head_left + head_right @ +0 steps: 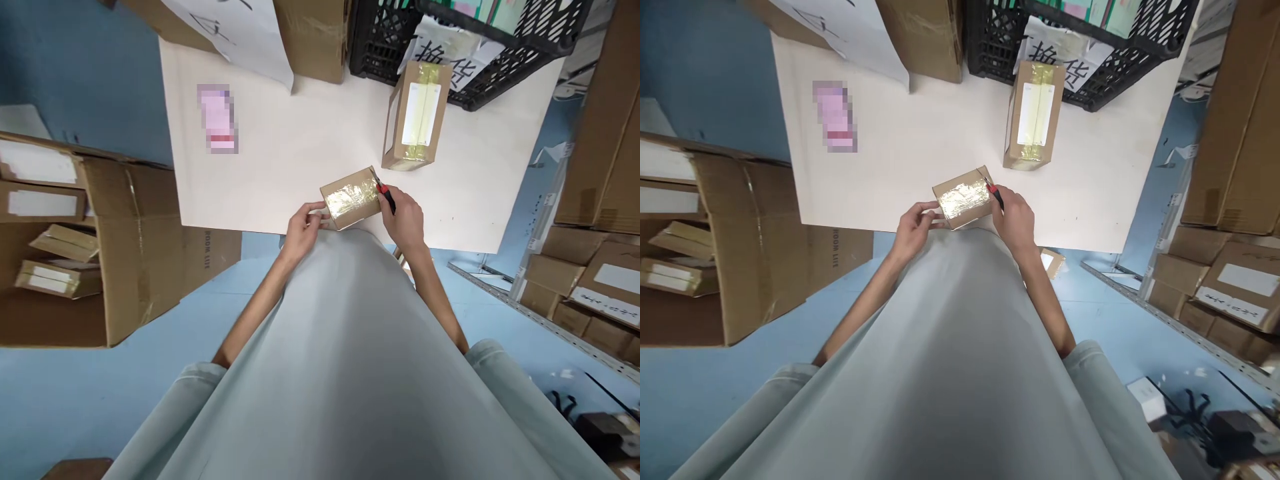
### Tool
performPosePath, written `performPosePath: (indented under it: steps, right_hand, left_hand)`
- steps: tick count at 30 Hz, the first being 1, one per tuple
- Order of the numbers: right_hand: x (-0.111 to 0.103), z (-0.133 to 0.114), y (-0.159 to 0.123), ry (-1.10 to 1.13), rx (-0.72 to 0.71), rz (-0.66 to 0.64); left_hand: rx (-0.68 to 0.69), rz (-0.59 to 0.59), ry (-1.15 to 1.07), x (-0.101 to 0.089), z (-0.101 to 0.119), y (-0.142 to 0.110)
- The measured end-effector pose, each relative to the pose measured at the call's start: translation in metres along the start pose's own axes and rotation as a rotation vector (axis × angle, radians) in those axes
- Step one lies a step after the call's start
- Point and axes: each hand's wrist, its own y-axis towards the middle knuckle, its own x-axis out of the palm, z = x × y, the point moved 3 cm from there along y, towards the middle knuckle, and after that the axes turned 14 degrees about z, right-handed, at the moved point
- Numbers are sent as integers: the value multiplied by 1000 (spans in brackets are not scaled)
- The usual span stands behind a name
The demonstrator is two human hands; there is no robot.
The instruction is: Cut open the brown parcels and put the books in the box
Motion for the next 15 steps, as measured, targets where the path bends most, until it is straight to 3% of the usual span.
performPosePath:
  steps: [4,9,15]
  right_hand:
    - [-2,0,-9,-15,-14,2]
    - [-18,-11,-21,-109,42,7]
    - [-18,-47,-42,-143,105,-248]
  left_hand:
    - [36,107,80,-3,26,21]
    - [89,-13,216,1,47,49]
    - [45,-77,205,1,45,60]
